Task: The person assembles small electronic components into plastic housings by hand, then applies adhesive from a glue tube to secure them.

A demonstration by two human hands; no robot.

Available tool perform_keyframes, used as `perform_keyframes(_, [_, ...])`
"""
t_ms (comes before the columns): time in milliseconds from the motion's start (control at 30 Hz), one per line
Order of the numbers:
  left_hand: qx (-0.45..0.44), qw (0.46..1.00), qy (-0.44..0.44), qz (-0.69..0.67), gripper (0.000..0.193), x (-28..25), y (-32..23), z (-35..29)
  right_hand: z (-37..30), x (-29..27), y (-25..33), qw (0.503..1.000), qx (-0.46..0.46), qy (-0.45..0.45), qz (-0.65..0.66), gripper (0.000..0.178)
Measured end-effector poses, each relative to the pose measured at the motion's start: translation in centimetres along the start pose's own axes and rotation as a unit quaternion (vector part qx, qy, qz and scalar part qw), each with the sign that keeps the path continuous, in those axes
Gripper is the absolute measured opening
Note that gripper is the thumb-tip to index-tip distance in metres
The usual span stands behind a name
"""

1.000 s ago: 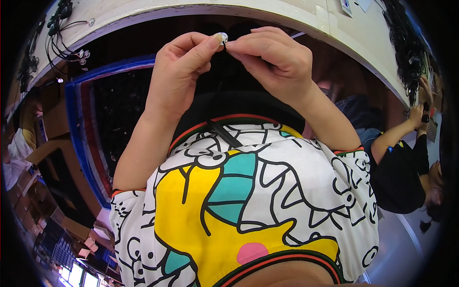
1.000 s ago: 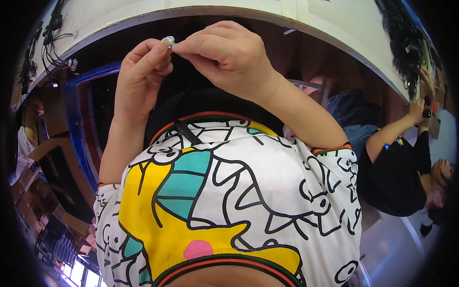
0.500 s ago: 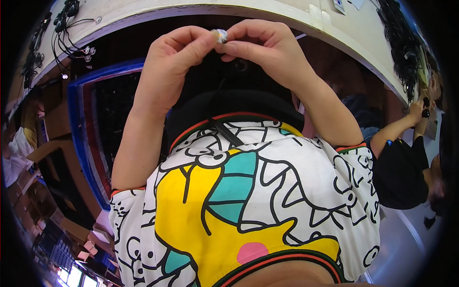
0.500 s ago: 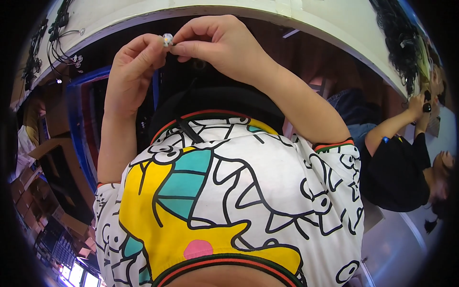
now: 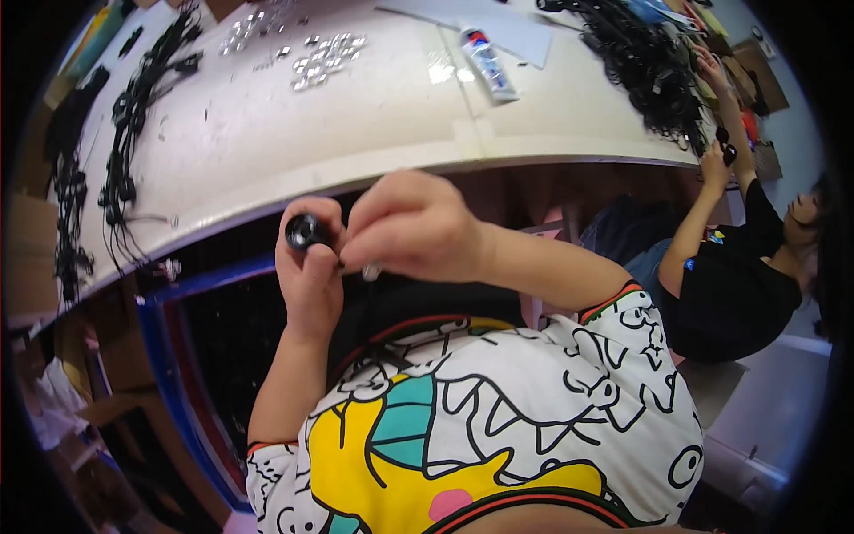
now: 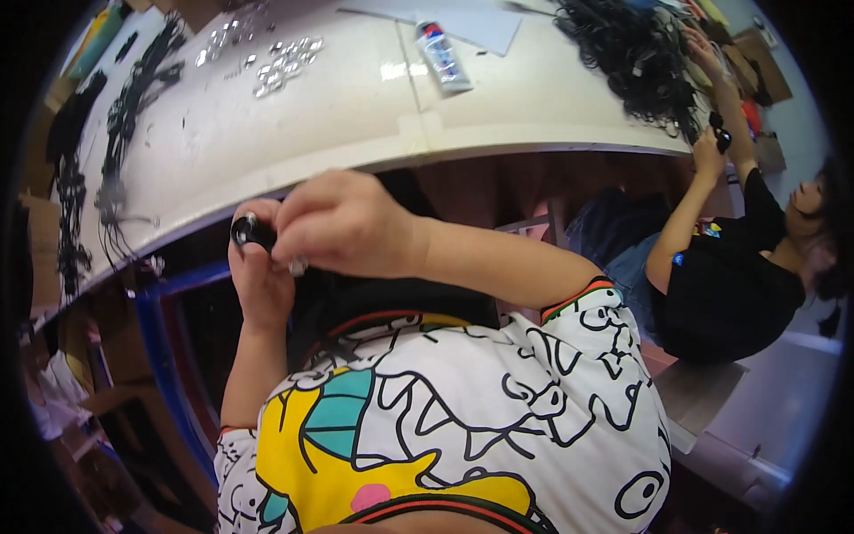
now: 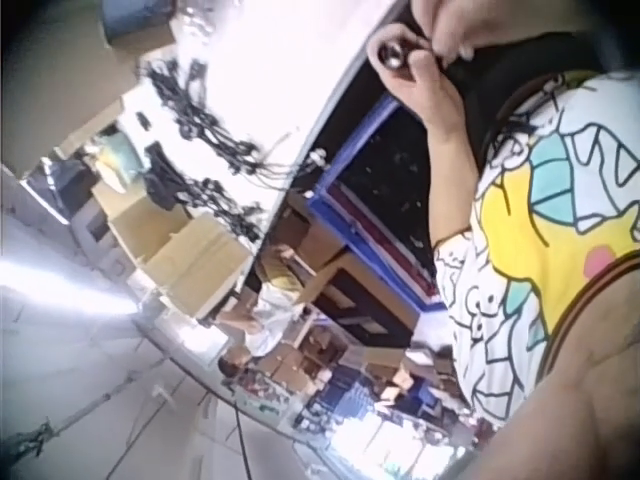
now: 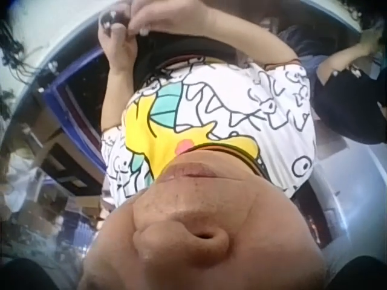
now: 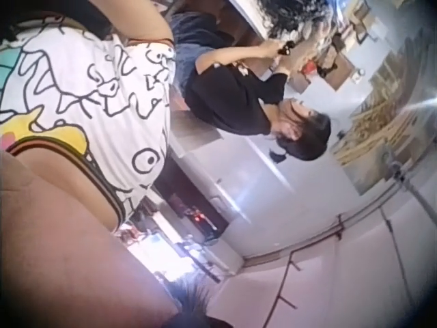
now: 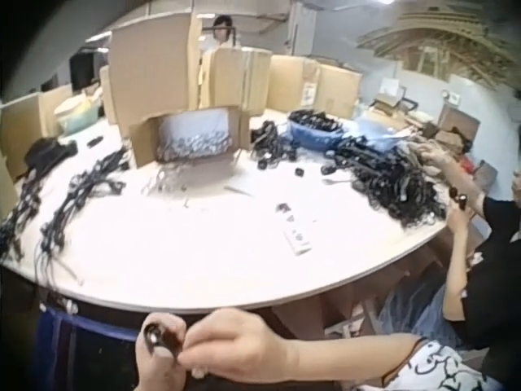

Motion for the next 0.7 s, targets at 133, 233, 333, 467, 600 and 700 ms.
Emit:
perform_keyframes(133, [-0.047, 0.998, -0.049, -0.014, 0.011, 0.6, -0.5, 1.1, 0.4, -1.1, -0.5, 0.990, -0.023, 0.080, -0.115, 0.019])
perform_keyframes(233, [-0.049, 0.995, -0.083, -0.023, 0.005, -0.3, -1.2, 2.2, 2.0, -5.7, -3.8, 0.969, 0.041, 0.030, -0.240, 0.016])
perform_keyframes(333, [-0.058, 0.993, -0.094, -0.028, 0.006, -0.4, -2.2, 2.7, 3.4, -11.8, -8.7, 0.875, 0.225, -0.029, -0.427, 0.029])
perform_keyframes(467, [-0.119, 0.990, -0.075, 0.011, 0.003, -0.2, -2.6, 3.0, 3.1, -14.4, -12.7, 0.786, 0.445, 0.061, -0.426, 0.034])
perform_keyframes(600, [-0.156, 0.977, -0.065, 0.128, 0.009, -0.2, -2.3, 3.2, 3.8, -10.7, -9.9, 0.881, 0.390, 0.034, -0.263, 0.026])
perform_keyframes(700, [-0.183, 0.967, -0.042, 0.172, 0.021, 0.1, -2.5, 3.2, 3.4, -5.5, -4.0, 0.934, 0.341, 0.048, -0.097, 0.014])
Point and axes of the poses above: each hand's wrist, its own z-axis towards the middle knuckle, its own x-axis out of the palm, y = z × x, the point moved 2 cm from there along z, towards the middle knuckle, and after that the axes turned 1 degree about x, right-handed, at the moved point
